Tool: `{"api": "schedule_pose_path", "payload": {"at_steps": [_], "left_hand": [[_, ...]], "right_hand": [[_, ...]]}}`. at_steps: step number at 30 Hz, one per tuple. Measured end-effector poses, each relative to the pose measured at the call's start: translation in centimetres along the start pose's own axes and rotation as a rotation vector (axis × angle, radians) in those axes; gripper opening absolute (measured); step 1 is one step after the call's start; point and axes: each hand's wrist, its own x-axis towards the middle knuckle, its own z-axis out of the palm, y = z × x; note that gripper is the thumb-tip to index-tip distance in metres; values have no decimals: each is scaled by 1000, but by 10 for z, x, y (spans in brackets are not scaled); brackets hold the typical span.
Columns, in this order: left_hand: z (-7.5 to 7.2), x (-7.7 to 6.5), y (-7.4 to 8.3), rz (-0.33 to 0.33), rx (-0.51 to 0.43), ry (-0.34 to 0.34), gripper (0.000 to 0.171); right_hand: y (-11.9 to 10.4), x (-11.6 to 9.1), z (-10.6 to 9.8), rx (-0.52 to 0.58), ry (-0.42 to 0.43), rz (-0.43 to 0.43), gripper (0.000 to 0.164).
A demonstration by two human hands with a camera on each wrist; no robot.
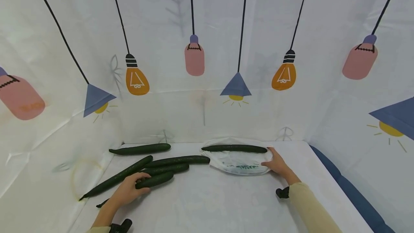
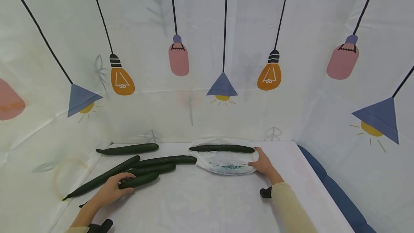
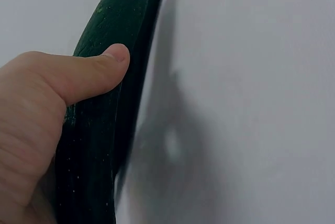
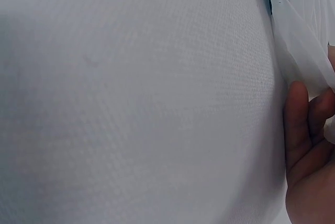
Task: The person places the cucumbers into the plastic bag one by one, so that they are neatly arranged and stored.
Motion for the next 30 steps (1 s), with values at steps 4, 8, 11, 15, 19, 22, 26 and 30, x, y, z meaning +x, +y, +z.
{"api": "schedule_pose_path", "payload": {"at_steps": [4, 8, 11, 15, 19, 22, 26, 30], "left_hand": [[2, 10, 9, 53, 12, 27, 41], [4, 22, 16, 128, 47, 60, 41], [6, 28, 24, 181, 47, 70, 40], [6, 38, 35, 223, 27, 67, 40], [6, 51, 47, 220, 36, 33, 40], [7, 62, 55, 214, 41, -20, 39], [9, 77, 68, 207, 32, -70, 38], [13, 90, 81, 214, 17, -90, 37]], "right_hand": [[1, 2, -1, -17, 8, 9, 93], [1, 2, -1, -14, 10, 19, 94], [2, 1, 0, -5, 1, 25, 94], [1, 1, 0, 13, -1, 9, 92], [0, 2, -1, 7, 6, -8, 91], [1, 2, -1, -14, 5, -18, 91], [3, 2, 0, -24, 13, -30, 90], [6, 1, 2, -20, 18, -14, 89]]}}
